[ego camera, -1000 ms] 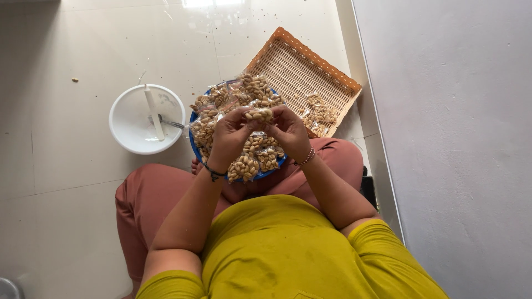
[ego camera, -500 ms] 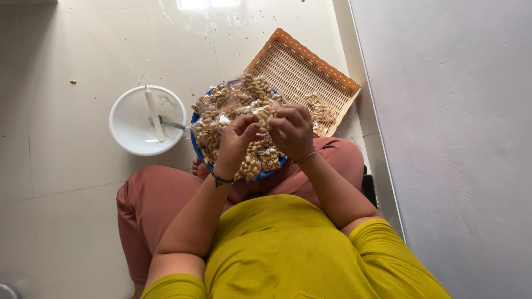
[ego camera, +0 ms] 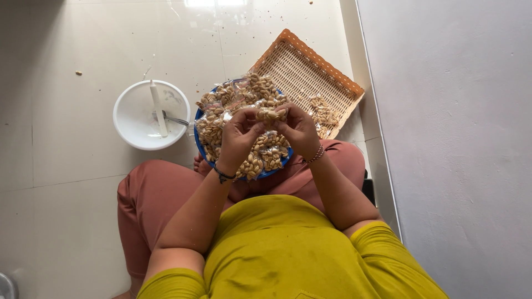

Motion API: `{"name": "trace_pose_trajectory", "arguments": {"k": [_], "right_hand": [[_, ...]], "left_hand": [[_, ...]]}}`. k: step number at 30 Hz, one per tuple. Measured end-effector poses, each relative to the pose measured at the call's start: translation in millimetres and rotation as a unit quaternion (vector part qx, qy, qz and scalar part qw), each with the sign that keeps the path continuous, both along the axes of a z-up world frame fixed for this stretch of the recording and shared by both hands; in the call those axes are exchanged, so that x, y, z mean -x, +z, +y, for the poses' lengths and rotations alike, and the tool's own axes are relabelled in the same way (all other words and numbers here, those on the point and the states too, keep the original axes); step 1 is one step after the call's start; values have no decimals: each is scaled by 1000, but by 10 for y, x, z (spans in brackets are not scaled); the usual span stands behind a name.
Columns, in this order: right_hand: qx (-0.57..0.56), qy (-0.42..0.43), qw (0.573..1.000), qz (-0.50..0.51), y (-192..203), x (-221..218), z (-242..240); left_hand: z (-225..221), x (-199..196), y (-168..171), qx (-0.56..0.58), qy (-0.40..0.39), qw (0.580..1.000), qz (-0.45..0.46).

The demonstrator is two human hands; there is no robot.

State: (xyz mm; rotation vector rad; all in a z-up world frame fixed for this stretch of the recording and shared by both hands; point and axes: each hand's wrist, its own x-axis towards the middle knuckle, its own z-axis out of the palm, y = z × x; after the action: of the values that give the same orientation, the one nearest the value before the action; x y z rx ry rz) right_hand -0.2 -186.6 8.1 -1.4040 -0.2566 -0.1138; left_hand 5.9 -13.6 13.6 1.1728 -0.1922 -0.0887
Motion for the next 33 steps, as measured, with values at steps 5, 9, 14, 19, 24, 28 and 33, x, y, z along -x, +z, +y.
{"name": "trace_pose_trajectory", "arguments": {"k": [5, 9, 14, 19, 24, 28, 33], "right_hand": [[17, -6, 1000, 10, 8, 46, 9], [39, -47, 998, -24, -19, 39, 3], [166, -84, 957, -225, 122, -44, -162], [207, -75, 936, -275, 74, -51, -186], [-71, -51, 996, 31, -272, -9, -114], [-44, -37, 998, -10, -116, 72, -65], [-23, -12, 1000, 6, -57, 73, -73]], "left_hand": [[24, -19, -57, -16, 17, 1000, -18], [-106, 35, 5, -40, 27, 998, -49], [-43, 65, 49, 28, -61, 998, 14], [-46, 32, -157, 130, -78, 986, 68], [-34, 32, -15, 39, 43, 998, -3], [-60, 67, -14, 34, 25, 999, -4], [-62, 44, 0, 8, 0, 1000, -8]]}}
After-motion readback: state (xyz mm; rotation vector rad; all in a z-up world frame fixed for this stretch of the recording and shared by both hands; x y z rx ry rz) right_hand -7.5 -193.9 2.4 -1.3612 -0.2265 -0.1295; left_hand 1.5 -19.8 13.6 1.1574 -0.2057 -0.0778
